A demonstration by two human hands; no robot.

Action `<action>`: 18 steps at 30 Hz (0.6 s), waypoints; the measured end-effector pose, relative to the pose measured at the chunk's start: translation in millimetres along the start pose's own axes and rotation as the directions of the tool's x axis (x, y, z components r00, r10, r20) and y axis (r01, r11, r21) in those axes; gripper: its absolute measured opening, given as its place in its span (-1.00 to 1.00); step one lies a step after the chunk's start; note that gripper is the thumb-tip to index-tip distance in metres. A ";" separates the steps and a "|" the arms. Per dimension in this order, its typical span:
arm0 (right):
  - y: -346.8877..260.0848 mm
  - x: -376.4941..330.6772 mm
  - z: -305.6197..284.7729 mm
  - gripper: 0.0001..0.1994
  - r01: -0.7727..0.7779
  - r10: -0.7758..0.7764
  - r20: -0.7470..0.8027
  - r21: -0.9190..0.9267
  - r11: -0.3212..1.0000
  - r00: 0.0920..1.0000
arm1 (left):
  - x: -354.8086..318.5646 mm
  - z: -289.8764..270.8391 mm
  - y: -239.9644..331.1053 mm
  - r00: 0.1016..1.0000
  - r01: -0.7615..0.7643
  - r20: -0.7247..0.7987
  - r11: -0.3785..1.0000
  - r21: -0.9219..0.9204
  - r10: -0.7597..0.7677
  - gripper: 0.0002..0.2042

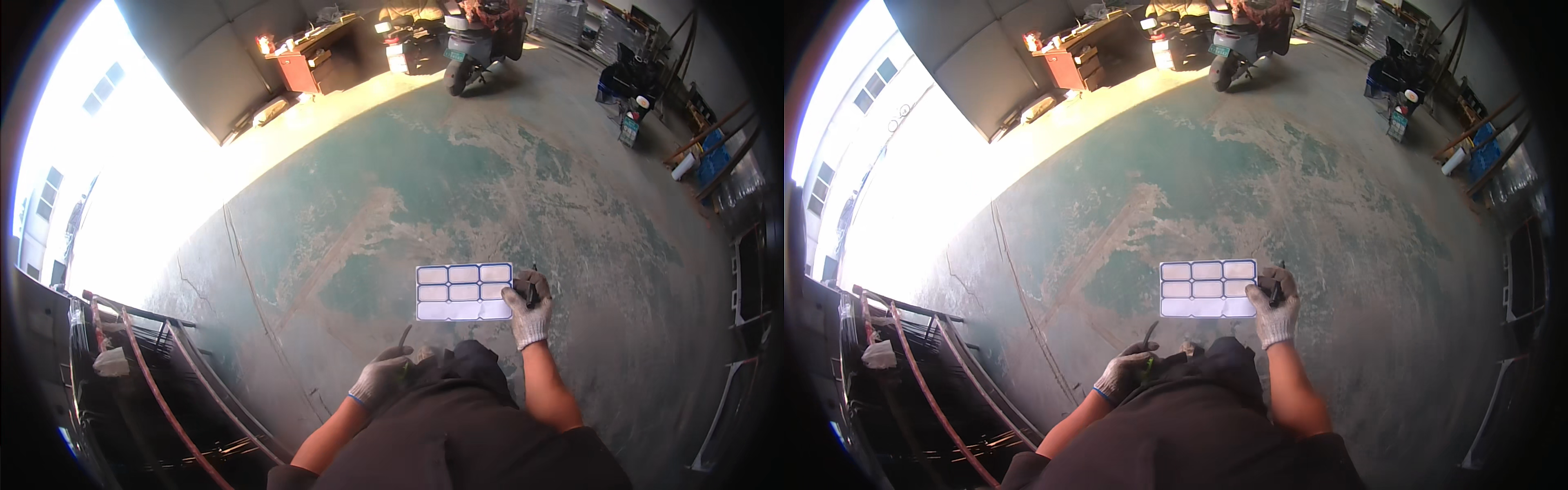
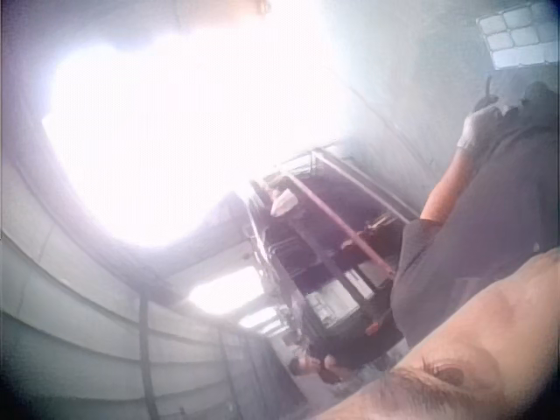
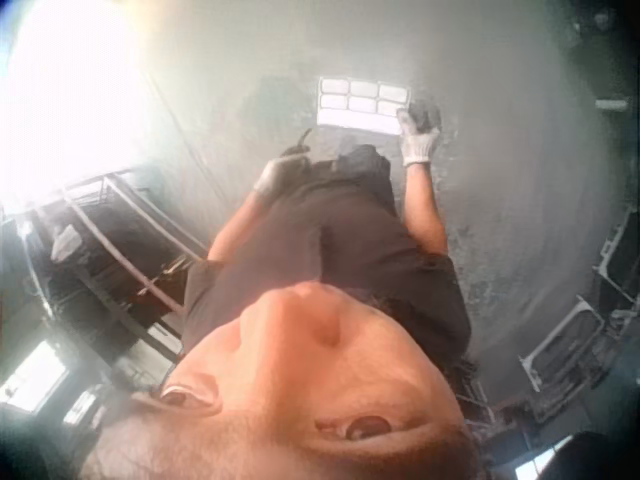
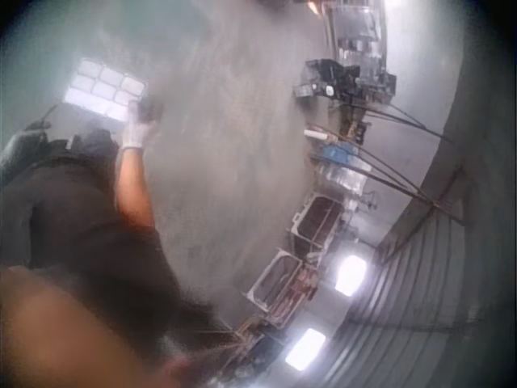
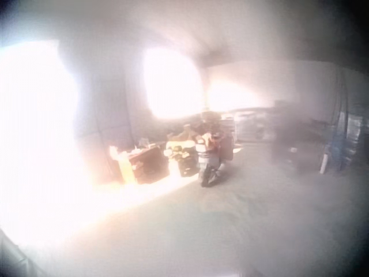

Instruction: The person measures metal rods using a tape measure, writes on a paper sheet, and places the paper on a stack of rods. The person then measures additional rods and places them on a table.

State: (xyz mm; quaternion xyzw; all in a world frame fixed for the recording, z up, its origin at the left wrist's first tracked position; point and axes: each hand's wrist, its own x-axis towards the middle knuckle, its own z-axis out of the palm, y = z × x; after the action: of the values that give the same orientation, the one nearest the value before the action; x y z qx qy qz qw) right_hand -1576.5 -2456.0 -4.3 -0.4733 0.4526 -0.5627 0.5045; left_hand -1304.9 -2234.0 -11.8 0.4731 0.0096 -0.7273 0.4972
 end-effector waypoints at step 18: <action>103.0 642.8 381.2 -0.60 0.091 -0.070 0.328 -0.047 0.995 0.942 | 364.3 127.2 525.5 0.934 -0.233 -0.277 0.972 -0.002 0.224 -0.77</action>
State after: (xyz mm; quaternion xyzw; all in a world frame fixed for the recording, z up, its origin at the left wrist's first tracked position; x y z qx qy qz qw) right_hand -1212.7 -3116.8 -2.8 -0.5932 0.3605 -0.4828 0.5339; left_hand -1027.5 -2821.4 44.2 0.5586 0.0361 -0.5915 0.5803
